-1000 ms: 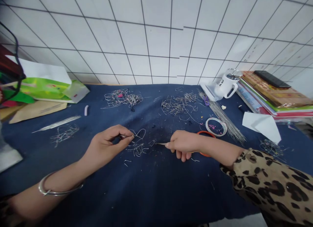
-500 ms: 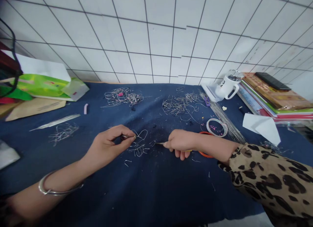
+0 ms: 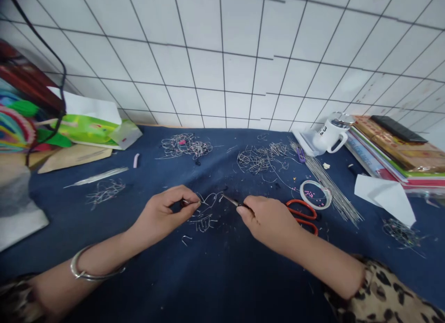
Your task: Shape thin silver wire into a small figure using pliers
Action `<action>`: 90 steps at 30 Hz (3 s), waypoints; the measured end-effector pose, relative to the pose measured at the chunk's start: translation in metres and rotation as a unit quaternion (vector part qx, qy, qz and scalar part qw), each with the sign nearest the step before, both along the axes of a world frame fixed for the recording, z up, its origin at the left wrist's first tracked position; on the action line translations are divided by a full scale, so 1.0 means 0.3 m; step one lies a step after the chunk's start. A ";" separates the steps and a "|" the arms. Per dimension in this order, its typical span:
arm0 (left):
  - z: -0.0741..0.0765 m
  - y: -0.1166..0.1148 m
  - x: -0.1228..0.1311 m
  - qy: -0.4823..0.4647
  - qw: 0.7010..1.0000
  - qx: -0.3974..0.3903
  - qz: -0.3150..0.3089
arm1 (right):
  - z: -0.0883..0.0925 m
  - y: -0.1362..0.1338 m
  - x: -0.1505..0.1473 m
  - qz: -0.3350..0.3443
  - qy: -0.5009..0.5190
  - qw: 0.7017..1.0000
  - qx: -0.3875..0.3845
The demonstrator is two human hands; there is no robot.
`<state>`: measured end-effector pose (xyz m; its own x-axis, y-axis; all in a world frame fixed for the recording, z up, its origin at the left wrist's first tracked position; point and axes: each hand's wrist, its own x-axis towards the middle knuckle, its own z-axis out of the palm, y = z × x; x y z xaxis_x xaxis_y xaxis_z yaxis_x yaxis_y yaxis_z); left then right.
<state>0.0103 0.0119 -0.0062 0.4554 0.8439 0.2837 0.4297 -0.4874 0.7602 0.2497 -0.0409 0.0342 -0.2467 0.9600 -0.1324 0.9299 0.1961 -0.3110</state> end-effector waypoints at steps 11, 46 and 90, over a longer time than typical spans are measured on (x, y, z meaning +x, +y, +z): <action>0.001 0.001 0.004 0.000 1.000 -0.027 0.015 | -0.054 -0.008 -0.081 0.060 -0.172 0.941 0.285; 0.003 0.006 0.008 -0.026 0.996 -0.081 0.023 | -0.075 0.005 -0.071 0.099 -0.198 0.918 0.328; 0.023 0.000 0.006 -0.017 0.996 -0.066 -0.052 | -0.073 0.009 -0.073 0.027 -0.047 0.984 0.167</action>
<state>0.0123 0.0119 0.0006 0.5352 0.8232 0.1892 0.3548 -0.4224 0.8341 0.2277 -0.0383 0.0124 -0.3013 0.9392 0.1647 0.9365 0.3239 -0.1339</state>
